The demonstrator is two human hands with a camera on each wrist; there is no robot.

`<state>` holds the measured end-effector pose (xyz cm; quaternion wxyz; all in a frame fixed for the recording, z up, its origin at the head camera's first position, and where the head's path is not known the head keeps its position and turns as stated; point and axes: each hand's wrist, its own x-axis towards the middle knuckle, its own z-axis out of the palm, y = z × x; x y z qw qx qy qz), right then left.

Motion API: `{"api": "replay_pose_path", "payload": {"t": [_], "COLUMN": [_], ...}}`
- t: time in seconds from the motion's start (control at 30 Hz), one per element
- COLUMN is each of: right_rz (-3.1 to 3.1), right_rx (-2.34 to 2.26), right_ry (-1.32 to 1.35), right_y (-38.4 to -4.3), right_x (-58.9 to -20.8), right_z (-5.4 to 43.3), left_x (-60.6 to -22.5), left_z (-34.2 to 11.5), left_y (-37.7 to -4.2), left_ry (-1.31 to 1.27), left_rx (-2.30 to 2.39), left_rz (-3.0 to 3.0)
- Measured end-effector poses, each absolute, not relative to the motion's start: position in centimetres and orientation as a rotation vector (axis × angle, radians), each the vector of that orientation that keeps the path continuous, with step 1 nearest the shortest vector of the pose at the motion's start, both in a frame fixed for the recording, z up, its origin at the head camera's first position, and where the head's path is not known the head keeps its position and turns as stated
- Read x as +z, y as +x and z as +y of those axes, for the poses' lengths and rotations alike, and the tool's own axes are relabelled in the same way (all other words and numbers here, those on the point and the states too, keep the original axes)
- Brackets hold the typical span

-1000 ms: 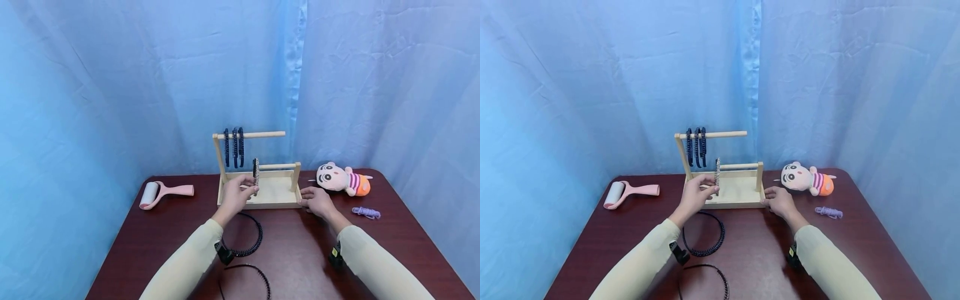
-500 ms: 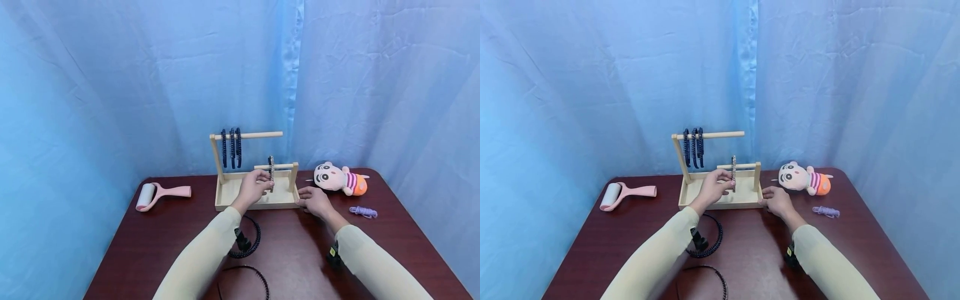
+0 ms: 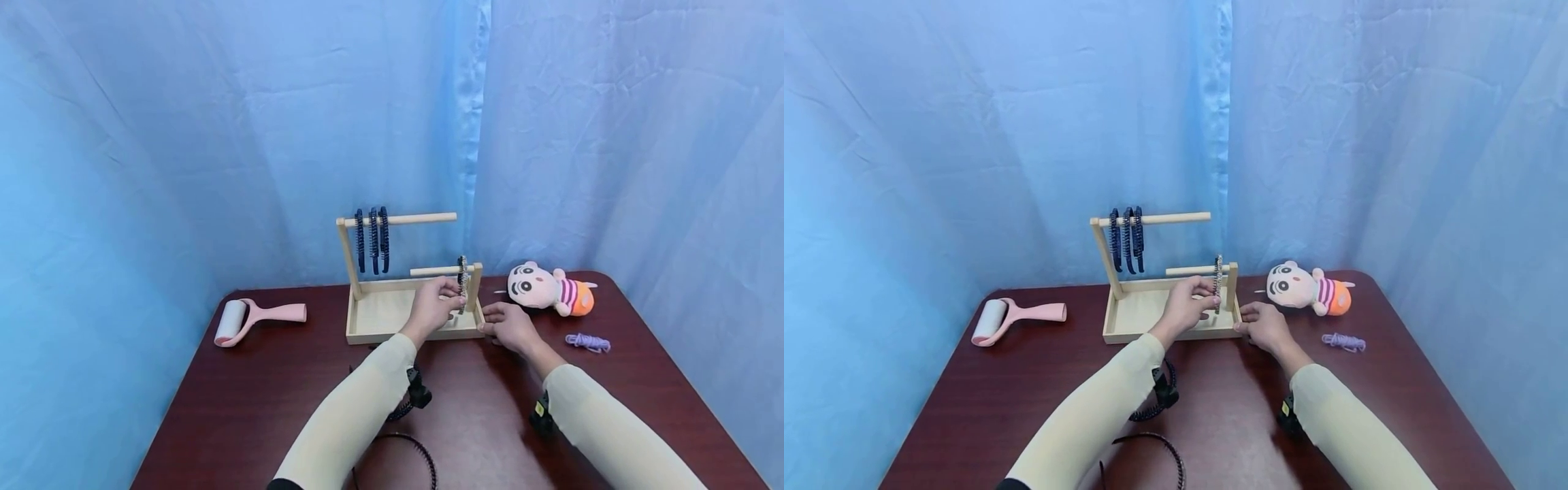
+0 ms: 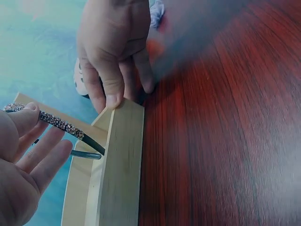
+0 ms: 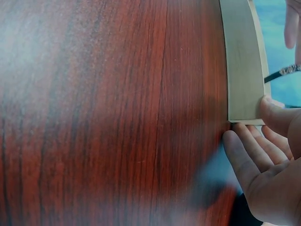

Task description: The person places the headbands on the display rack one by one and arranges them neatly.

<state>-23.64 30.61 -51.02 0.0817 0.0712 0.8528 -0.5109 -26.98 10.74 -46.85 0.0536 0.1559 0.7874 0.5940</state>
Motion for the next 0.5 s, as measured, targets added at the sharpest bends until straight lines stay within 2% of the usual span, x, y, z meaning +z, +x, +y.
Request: {"api": "replay_pose_path", "payload": {"t": [0.5], "right_rz": [2.546], "right_rx": [-1.530], "right_ry": [0.192], "right_y": [-23.52], "right_x": [-50.89], "right_z": [30.68], "left_x": [-46.78], "left_z": [11.47], "left_y": [-26.64], "left_ry": [0.460], "left_rx": [1.741], "left_rz": [2.460]}}
